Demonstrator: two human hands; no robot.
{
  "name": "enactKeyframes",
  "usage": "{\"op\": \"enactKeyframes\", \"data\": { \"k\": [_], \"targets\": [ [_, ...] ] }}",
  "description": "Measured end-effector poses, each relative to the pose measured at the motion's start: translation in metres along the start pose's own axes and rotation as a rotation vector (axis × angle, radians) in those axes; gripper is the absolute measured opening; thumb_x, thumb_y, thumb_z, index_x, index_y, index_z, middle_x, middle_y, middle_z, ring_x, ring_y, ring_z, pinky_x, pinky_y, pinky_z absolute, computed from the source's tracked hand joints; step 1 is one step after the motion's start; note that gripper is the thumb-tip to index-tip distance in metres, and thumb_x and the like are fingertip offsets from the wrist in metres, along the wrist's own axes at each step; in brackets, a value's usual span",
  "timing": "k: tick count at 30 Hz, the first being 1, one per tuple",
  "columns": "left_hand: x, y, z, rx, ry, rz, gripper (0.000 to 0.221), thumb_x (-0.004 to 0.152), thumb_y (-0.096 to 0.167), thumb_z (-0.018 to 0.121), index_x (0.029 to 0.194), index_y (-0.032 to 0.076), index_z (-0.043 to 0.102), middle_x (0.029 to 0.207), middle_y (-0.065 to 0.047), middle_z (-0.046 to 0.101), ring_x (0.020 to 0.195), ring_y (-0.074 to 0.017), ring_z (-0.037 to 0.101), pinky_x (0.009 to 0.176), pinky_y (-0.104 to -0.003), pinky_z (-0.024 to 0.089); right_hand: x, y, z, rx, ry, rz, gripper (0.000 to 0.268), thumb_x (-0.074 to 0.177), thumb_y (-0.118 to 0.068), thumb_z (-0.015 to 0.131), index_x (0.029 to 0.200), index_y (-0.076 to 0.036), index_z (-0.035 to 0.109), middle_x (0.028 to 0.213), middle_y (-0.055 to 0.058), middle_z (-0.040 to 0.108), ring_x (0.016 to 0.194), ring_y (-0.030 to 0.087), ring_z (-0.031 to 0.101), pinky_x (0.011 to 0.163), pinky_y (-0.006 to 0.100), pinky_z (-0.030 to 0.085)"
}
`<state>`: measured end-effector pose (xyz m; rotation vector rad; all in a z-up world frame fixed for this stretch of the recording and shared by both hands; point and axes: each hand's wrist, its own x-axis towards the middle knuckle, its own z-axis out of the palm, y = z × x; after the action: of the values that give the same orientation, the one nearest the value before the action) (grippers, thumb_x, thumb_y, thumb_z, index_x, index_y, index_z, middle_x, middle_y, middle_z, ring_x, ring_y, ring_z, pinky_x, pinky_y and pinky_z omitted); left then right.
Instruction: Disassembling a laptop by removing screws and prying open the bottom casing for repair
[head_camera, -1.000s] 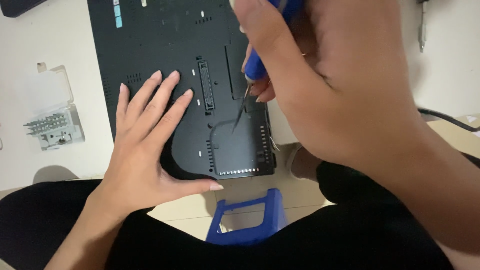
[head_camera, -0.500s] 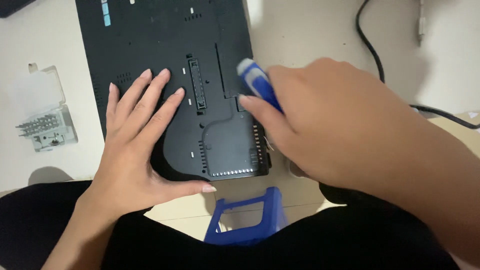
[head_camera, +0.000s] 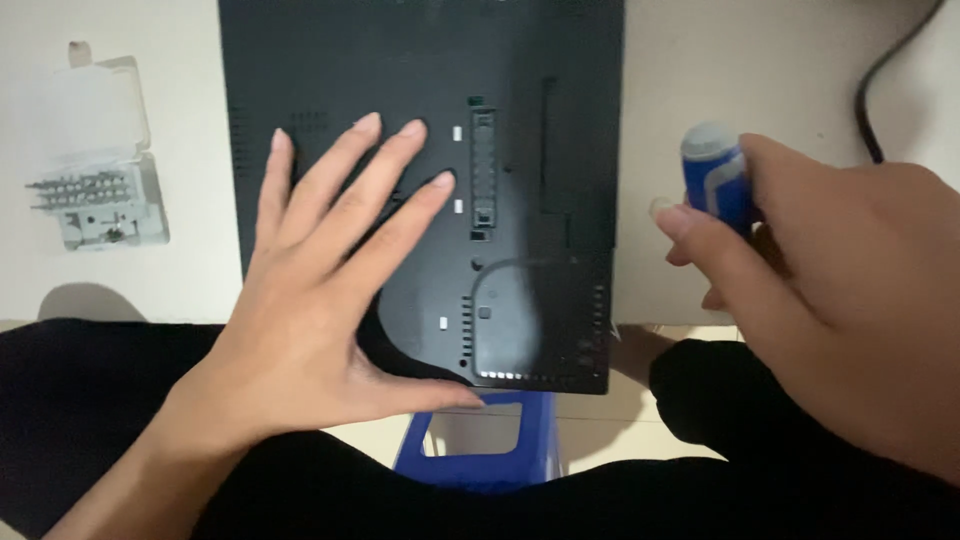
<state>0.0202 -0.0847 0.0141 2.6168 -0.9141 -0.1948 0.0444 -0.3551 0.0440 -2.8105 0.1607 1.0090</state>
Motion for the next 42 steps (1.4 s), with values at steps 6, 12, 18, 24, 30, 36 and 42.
{"op": "enactKeyframes", "data": {
  "k": [6, 12, 18, 24, 30, 36, 42],
  "targets": [
    [-0.007, -0.008, -0.001, 0.01, -0.026, 0.022, 0.139, 0.059, 0.087, 0.09, 0.155, 0.01, 0.026, 0.164, -0.018, 0.024, 0.156, -0.0413, 0.021, 0.121, -0.073, 0.006, 0.003, -0.018, 0.0, 0.079, -0.023, 0.043, 0.029, 0.1, -0.046, 0.05, 0.105, -0.022, 0.066, 0.078, -0.001, 0.081, 0.069, 0.019, 0.079, 0.075, 0.032, 0.06],
    [-0.02, -0.033, -0.016, -0.197, 0.225, -0.161, 0.124, 0.073, 0.065, 0.084, 0.159, 0.009, 0.016, 0.17, -0.02, 0.015, 0.164, -0.0393, 0.017, 0.14, -0.059, 0.019, 0.006, -0.024, 0.007, 0.195, 0.072, -0.003, 0.024, 0.105, -0.033, 0.051, 0.104, -0.014, 0.066, 0.071, 0.011, 0.076, 0.063, 0.024, 0.076, 0.072, 0.036, 0.058],
    [-0.018, -0.038, -0.025, -0.611, 0.434, -0.473, 0.049, 0.103, 0.02, 0.046, 0.144, -0.002, 0.032, 0.15, -0.02, 0.045, 0.142, -0.0346, 0.047, 0.115, -0.041, 0.044, 0.019, -0.022, 0.027, 0.53, 0.236, -0.016, 0.026, 0.111, -0.022, 0.048, 0.125, -0.001, 0.05, 0.106, 0.017, 0.063, 0.069, 0.035, 0.065, 0.074, 0.042, 0.051],
    [-0.024, -0.056, -0.018, -1.07, 0.533, -0.511, 0.038, 0.103, 0.017, 0.043, 0.137, 0.001, 0.045, 0.148, -0.015, 0.05, 0.145, -0.0263, 0.043, 0.12, -0.039, 0.038, 0.031, -0.035, 0.026, 0.471, 0.156, 0.076, 0.027, 0.113, -0.026, 0.047, 0.116, 0.0, 0.056, 0.082, 0.025, 0.067, 0.074, 0.036, 0.067, 0.07, 0.048, 0.054],
    [-0.025, -0.06, -0.016, -1.273, 0.609, -0.736, 0.034, 0.096, 0.018, 0.049, 0.127, 0.006, 0.055, 0.127, -0.012, 0.065, 0.124, -0.017, 0.06, 0.106, -0.028, 0.047, 0.058, -0.013, 0.057, 0.533, 0.3, 0.06, 0.03, 0.117, -0.032, 0.049, 0.126, -0.004, 0.046, 0.095, 0.021, 0.056, 0.075, 0.036, 0.059, 0.07, 0.049, 0.046],
    [-0.027, -0.064, -0.012, -1.375, 0.67, -0.704, 0.028, 0.097, 0.021, 0.052, 0.12, 0.007, 0.056, 0.13, -0.013, 0.065, 0.133, -0.0231, 0.057, 0.111, -0.034, 0.045, 0.107, 0.033, 0.098, 0.519, 0.478, 0.099, 0.051, 0.125, -0.048, 0.057, 0.13, 0.003, 0.052, 0.099, 0.02, 0.05, 0.074, 0.031, 0.05, 0.056, 0.046, 0.043],
    [-0.029, -0.069, -0.012, -1.531, 0.705, -0.71, 0.018, 0.097, 0.016, 0.053, 0.112, 0.008, 0.058, 0.13, -0.017, 0.067, 0.125, -0.0222, 0.061, 0.101, -0.032, 0.05, 0.137, 0.026, 0.093, 0.485, 0.41, 0.199, 0.044, 0.124, -0.049, 0.049, 0.123, -0.006, 0.056, 0.113, 0.021, 0.053, 0.094, 0.041, 0.052, 0.069, 0.061, 0.042]
  ]
}}
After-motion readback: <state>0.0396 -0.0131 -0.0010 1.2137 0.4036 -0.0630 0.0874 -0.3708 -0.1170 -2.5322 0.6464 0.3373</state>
